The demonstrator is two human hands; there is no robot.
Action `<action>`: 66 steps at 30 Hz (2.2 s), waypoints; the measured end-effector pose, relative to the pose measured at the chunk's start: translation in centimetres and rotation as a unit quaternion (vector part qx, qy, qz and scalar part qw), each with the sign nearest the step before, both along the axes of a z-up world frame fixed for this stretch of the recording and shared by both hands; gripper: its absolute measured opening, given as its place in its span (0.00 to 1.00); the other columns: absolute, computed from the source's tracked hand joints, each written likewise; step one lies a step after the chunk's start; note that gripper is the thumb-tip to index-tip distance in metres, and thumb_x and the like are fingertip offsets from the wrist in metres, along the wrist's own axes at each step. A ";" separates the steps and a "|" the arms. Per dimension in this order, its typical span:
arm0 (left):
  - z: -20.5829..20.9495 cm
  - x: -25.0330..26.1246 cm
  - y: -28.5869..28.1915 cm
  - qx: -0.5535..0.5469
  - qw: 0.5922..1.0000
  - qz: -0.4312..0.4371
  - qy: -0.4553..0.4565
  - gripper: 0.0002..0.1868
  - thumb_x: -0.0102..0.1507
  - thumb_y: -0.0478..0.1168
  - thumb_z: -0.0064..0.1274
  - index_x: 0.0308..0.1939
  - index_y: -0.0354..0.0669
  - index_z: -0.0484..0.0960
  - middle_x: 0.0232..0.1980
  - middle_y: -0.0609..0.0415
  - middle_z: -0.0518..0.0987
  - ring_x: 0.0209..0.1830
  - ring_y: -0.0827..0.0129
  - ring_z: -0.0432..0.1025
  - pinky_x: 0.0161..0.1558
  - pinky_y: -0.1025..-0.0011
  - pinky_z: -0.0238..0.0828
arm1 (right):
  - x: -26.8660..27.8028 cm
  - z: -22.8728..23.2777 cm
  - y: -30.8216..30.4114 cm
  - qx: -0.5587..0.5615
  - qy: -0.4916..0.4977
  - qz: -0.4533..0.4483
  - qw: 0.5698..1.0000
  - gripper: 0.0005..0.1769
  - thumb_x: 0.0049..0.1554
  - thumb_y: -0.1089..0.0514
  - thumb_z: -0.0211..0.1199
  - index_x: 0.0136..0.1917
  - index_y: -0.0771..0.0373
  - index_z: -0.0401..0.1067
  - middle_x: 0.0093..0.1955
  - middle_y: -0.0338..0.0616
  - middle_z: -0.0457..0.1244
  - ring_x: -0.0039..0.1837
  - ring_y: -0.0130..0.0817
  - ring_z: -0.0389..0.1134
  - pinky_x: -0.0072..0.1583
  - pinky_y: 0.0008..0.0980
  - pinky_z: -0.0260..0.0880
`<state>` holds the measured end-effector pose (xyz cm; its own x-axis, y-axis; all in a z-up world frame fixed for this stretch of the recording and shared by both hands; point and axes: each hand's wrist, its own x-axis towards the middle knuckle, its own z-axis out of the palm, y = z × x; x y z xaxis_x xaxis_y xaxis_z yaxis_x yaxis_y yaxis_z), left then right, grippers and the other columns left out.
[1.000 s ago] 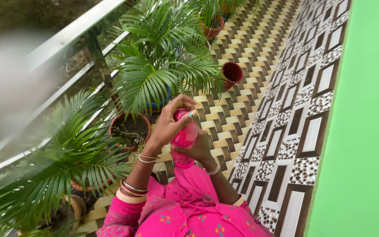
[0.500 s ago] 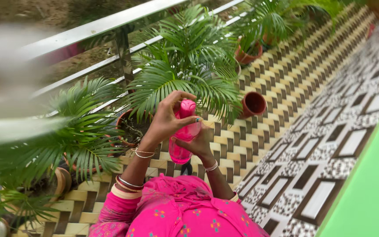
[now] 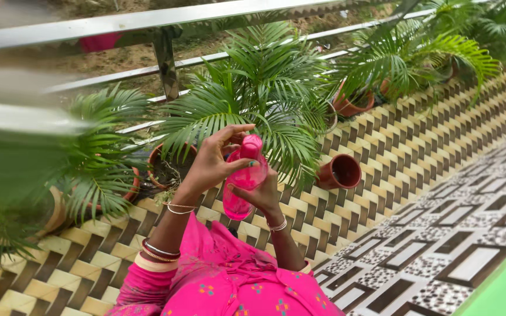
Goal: The person holds a bottle and pours water into several potted plants on a balcony.
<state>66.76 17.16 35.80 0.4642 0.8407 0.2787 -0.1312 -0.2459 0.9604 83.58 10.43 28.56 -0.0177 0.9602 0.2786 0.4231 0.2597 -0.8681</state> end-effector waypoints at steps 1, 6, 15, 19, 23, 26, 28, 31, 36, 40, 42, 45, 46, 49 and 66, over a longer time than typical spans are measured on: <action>0.0 0.5 -0.3 -0.002 1.000 0.008 0.000 0.37 0.55 0.27 0.68 0.68 0.38 0.73 0.60 0.50 0.78 0.60 0.71 0.75 0.62 0.70 0.77 | 0.5 -0.1 -0.1 -0.002 0.000 0.008 1.000 0.36 0.45 0.42 0.79 0.57 0.68 0.74 0.47 0.46 0.72 0.48 0.34 0.77 0.54 0.34 0.78; 0.5 2.3 -1.2 0.034 0.997 0.051 0.042 0.38 0.56 0.29 0.67 0.69 0.39 0.70 0.58 0.55 0.82 0.56 0.73 0.78 0.61 0.72 0.76 | 1.4 -0.7 0.4 0.064 0.001 0.034 0.997 0.38 0.44 0.43 0.79 0.57 0.71 0.71 0.48 0.47 0.71 0.49 0.35 0.76 0.55 0.35 0.76; 0.4 3.4 -1.9 0.169 0.943 0.259 0.122 0.24 0.53 0.37 0.75 0.49 0.38 0.79 0.41 0.50 0.81 0.39 0.71 0.77 0.43 0.71 0.77 | 1.1 -1.8 1.3 0.007 0.065 0.119 0.991 0.39 0.44 0.43 0.79 0.58 0.71 0.73 0.50 0.48 0.73 0.53 0.34 0.77 0.58 0.35 0.77; 0.4 3.5 -1.7 0.002 0.974 0.224 0.044 0.14 0.61 0.34 0.62 0.48 0.36 0.76 0.40 0.53 0.78 0.33 0.77 0.79 0.35 0.75 0.81 | 0.4 -2.2 1.5 0.021 0.100 0.144 0.984 0.43 0.43 0.43 0.79 0.61 0.72 0.70 0.53 0.48 0.71 0.55 0.34 0.75 0.60 0.35 0.76; 1.6 3.2 -1.1 -0.059 0.978 0.190 0.058 0.13 0.61 0.39 0.59 0.45 0.39 0.73 0.33 0.53 0.77 0.28 0.78 0.76 0.30 0.76 0.75 | -0.3 -2.6 2.2 0.008 0.083 0.172 0.982 0.38 0.43 0.43 0.80 0.57 0.71 0.73 0.51 0.48 0.72 0.54 0.35 0.76 0.60 0.36 0.77; 2.3 3.5 -0.9 -0.002 0.958 0.258 0.123 0.15 0.61 0.43 0.63 0.40 0.38 0.75 0.28 0.52 0.75 0.25 0.74 0.71 0.28 0.73 0.70 | -0.7 -2.2 2.6 0.014 0.086 0.184 0.979 0.40 0.42 0.42 0.80 0.57 0.71 0.72 0.51 0.48 0.72 0.54 0.37 0.76 0.60 0.36 0.77; 2.6 3.6 -1.1 0.078 0.940 0.305 0.134 0.16 0.61 0.44 0.66 0.37 0.37 0.75 0.29 0.53 0.75 0.27 0.72 0.70 0.31 0.71 0.70 | -0.8 -1.9 2.9 0.022 0.103 0.199 0.974 0.41 0.42 0.43 0.80 0.59 0.71 0.72 0.53 0.48 0.72 0.56 0.38 0.76 0.61 0.36 0.76; 3.4 3.7 -1.8 0.082 0.925 0.346 0.132 0.19 0.60 0.47 0.67 0.34 0.36 0.75 0.27 0.52 0.75 0.25 0.71 0.69 0.31 0.69 0.70 | -0.7 -2.0 3.3 0.046 0.079 0.202 0.975 0.41 0.41 0.43 0.80 0.60 0.71 0.71 0.51 0.49 0.72 0.55 0.38 0.77 0.60 0.36 0.76; 5.3 4.7 -2.4 0.077 0.926 0.339 0.146 0.19 0.60 0.47 0.67 0.34 0.37 0.76 0.26 0.50 0.77 0.24 0.70 0.72 0.30 0.68 0.71 | -0.2 -5.0 4.2 -0.012 0.212 0.271 0.939 0.50 0.40 0.47 0.83 0.69 0.71 0.68 0.63 0.49 0.69 0.65 0.36 0.72 0.69 0.38 0.73; 6.3 4.8 -2.4 0.129 0.925 0.327 0.141 0.19 0.61 0.47 0.67 0.35 0.36 0.76 0.27 0.50 0.78 0.24 0.70 0.74 0.31 0.69 0.71 | 1.0 -6.9 4.7 0.047 0.178 0.306 0.934 0.68 0.33 0.50 0.84 0.79 0.68 0.52 0.76 0.48 0.57 0.77 0.37 0.60 0.76 0.39 0.60; 6.4 4.9 -2.4 0.098 0.931 0.326 0.131 0.20 0.61 0.49 0.66 0.33 0.37 0.76 0.25 0.52 0.78 0.22 0.71 0.74 0.27 0.71 0.70 | 1.3 -7.0 4.7 0.039 0.184 0.303 0.934 0.66 0.35 0.50 0.84 0.78 0.69 0.53 0.75 0.48 0.58 0.76 0.37 0.61 0.76 0.39 0.62; 6.6 5.8 -2.3 0.104 0.937 0.294 0.157 0.20 0.60 0.50 0.67 0.33 0.38 0.77 0.23 0.52 0.77 0.20 0.72 0.73 0.24 0.72 0.69 | 1.0 -6.4 4.1 0.006 0.214 0.281 0.935 0.62 0.37 0.50 0.83 0.77 0.69 0.55 0.72 0.49 0.60 0.74 0.37 0.63 0.74 0.39 0.64; 6.5 5.9 -2.3 0.103 0.935 0.299 0.158 0.20 0.60 0.50 0.67 0.33 0.38 0.77 0.23 0.52 0.77 0.20 0.72 0.73 0.24 0.72 0.69 | 0.8 -6.2 3.8 -0.003 0.223 0.273 0.936 0.61 0.37 0.50 0.83 0.76 0.70 0.56 0.72 0.49 0.61 0.73 0.38 0.64 0.74 0.39 0.64; 6.2 5.7 -1.7 0.105 0.948 0.265 0.143 0.19 0.61 0.50 0.65 0.35 0.38 0.77 0.24 0.53 0.78 0.20 0.74 0.74 0.24 0.72 0.69 | 0.3 -5.4 3.4 -0.018 0.229 0.258 0.938 0.58 0.39 0.50 0.82 0.75 0.70 0.57 0.70 0.50 0.62 0.71 0.38 0.66 0.73 0.39 0.66; 0.3 -1.2 0.6 -0.092 0.909 0.279 -0.296 0.13 0.70 0.46 0.54 0.52 0.45 0.72 0.37 0.57 0.74 0.34 0.78 0.72 0.39 0.75 0.77 | -0.8 -4.2 3.4 -0.047 0.080 0.181 0.979 0.39 0.43 0.49 0.80 0.62 0.71 0.71 0.54 0.49 0.72 0.56 0.37 0.75 0.63 0.38 0.76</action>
<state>65.56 17.76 36.06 -0.2346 0.9569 0.1714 -0.5421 -0.2751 0.7940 82.76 13.81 24.36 -0.3258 0.9202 0.2168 0.1747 0.2839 -0.9428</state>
